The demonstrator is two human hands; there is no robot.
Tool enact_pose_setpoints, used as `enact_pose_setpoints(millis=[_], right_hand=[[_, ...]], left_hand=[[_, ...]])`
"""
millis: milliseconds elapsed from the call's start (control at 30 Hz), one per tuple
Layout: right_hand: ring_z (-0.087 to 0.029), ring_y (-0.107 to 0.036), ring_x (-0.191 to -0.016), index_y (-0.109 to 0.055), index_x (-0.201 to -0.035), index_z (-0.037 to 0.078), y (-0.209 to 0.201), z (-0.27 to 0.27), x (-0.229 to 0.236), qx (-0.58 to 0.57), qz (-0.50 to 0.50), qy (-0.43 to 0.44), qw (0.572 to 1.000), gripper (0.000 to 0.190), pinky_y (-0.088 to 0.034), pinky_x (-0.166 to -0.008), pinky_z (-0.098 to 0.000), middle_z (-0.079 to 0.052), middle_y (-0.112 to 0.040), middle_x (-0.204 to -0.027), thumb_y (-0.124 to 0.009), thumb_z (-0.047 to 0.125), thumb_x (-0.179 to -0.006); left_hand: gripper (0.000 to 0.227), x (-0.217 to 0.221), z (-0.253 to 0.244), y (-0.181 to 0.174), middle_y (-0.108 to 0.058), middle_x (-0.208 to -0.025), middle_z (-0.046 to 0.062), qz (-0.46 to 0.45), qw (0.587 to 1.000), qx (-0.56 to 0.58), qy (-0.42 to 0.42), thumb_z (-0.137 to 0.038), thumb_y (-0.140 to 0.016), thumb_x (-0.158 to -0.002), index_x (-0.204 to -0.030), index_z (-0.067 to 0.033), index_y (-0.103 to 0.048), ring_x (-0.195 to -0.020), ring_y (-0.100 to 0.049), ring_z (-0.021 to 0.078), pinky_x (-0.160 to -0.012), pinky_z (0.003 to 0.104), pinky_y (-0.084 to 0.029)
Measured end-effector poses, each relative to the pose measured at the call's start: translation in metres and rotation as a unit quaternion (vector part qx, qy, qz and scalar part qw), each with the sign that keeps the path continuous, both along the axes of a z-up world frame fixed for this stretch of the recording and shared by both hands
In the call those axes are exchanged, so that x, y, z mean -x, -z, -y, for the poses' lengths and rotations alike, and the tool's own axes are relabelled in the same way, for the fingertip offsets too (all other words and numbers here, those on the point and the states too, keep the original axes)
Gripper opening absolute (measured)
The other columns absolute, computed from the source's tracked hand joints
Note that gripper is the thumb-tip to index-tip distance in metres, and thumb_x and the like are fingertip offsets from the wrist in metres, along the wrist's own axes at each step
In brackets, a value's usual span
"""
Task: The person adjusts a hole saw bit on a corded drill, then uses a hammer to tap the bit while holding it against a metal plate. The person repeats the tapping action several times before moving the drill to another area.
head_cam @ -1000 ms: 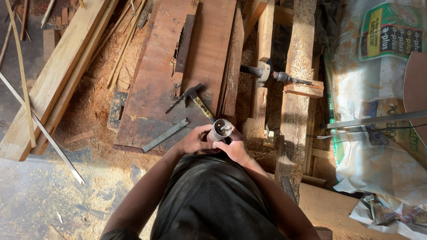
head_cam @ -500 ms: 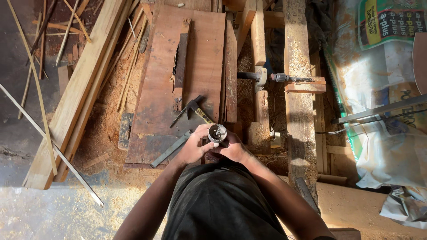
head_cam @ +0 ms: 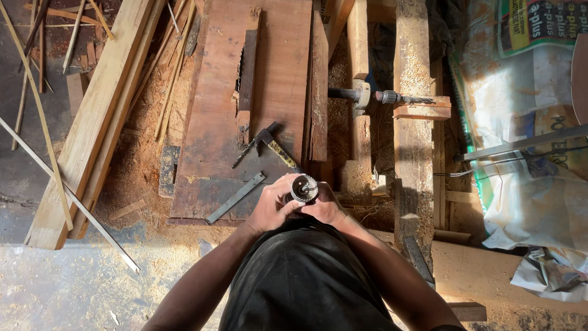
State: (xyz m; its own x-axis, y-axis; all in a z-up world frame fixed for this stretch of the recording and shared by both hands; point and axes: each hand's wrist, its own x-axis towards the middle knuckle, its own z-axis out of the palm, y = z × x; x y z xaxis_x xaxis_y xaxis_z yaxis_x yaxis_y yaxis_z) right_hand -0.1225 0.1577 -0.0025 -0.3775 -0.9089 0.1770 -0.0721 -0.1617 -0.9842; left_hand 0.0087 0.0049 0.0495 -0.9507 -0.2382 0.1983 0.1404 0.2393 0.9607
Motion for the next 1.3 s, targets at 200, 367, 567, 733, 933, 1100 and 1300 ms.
enact_pose_setpoints(millis=[200,367,567,733,933,1100,1300], right_hand=[[-0.012,-0.067,-0.092,-0.069,-0.107,0.000,0.000,0.000,-0.021,-0.004,0.055,0.069,0.996,0.026,-0.057,-0.081,-0.0298,-0.006,-0.073,-0.100,-0.068,-0.003,-0.081],[-0.014,-0.069,-0.096,-0.068,-0.110,-0.001,-0.004,0.003,-0.029,-0.038,-0.033,0.086,0.995,0.031,-0.057,-0.083,-0.0302,-0.006,-0.074,-0.104,-0.075,-0.002,-0.080],[-0.019,-0.069,-0.104,-0.063,-0.120,0.002,0.003,-0.009,-0.032,-0.051,-0.040,0.069,0.995,0.042,-0.058,-0.089,-0.0346,-0.010,-0.071,-0.113,-0.081,0.007,-0.083],[-0.025,-0.067,-0.109,-0.059,-0.126,0.000,0.048,-0.024,-0.018,-0.159,-0.142,0.040,0.976,0.069,-0.055,-0.093,-0.0394,-0.015,-0.068,-0.118,-0.092,0.016,-0.068],[-0.025,-0.068,-0.112,-0.057,-0.128,0.001,0.079,-0.028,-0.016,-0.176,0.017,0.069,0.982,0.074,-0.056,-0.101,-0.0389,-0.014,-0.069,-0.120,-0.092,0.018,-0.065],[-0.025,-0.065,-0.116,-0.057,-0.130,0.001,0.060,-0.042,-0.053,-0.169,0.105,-0.039,0.979,0.075,-0.055,-0.105,-0.0391,-0.011,-0.065,-0.125,-0.092,0.019,-0.066],[-0.030,-0.065,-0.122,-0.057,-0.137,-0.003,0.071,-0.008,-0.099,-0.183,0.143,-0.169,0.958,0.080,-0.052,-0.112,-0.0416,-0.015,-0.066,-0.132,-0.091,0.023,-0.070]], left_hand=[[0.041,-0.008,0.000,0.005,-0.068,-0.136,0.019,-0.020,0.999,0.028,-0.004,-0.023,-0.074,-0.094,-0.129,-0.0026,-0.067,-0.137,-0.060,0.0369,-0.126,0.056,-0.028],[0.044,-0.011,0.000,0.007,-0.067,-0.136,0.018,-0.014,0.999,0.039,-0.013,-0.020,-0.075,-0.090,-0.130,-0.0014,-0.065,-0.136,-0.059,0.0360,-0.125,0.053,-0.030],[0.046,-0.007,-0.013,0.005,-0.065,-0.139,0.017,-0.006,1.000,0.019,-0.019,-0.011,-0.079,-0.087,-0.130,-0.0028,-0.066,-0.139,-0.055,0.0347,-0.119,0.046,-0.040],[0.067,-0.004,-0.009,0.016,-0.052,-0.152,0.012,0.055,0.984,-0.153,0.076,-0.010,-0.079,-0.084,-0.144,-0.0067,-0.051,-0.140,-0.050,0.0291,-0.118,0.043,-0.038],[0.069,-0.004,0.008,0.039,-0.062,-0.141,0.013,0.146,0.985,-0.039,0.086,-0.018,-0.082,-0.080,-0.142,-0.0053,-0.056,-0.133,-0.059,0.0261,-0.115,0.041,-0.043],[0.063,-0.035,0.000,0.052,-0.060,-0.137,0.013,0.185,0.970,-0.102,0.118,-0.035,-0.084,-0.083,-0.135,-0.0038,-0.065,-0.127,-0.061,0.0267,-0.112,0.041,-0.050],[0.086,-0.099,0.026,0.075,-0.065,-0.129,0.014,0.242,0.914,-0.287,0.154,-0.032,-0.090,-0.064,-0.140,-0.0105,-0.055,-0.119,-0.063,0.0260,-0.110,0.041,-0.047]])
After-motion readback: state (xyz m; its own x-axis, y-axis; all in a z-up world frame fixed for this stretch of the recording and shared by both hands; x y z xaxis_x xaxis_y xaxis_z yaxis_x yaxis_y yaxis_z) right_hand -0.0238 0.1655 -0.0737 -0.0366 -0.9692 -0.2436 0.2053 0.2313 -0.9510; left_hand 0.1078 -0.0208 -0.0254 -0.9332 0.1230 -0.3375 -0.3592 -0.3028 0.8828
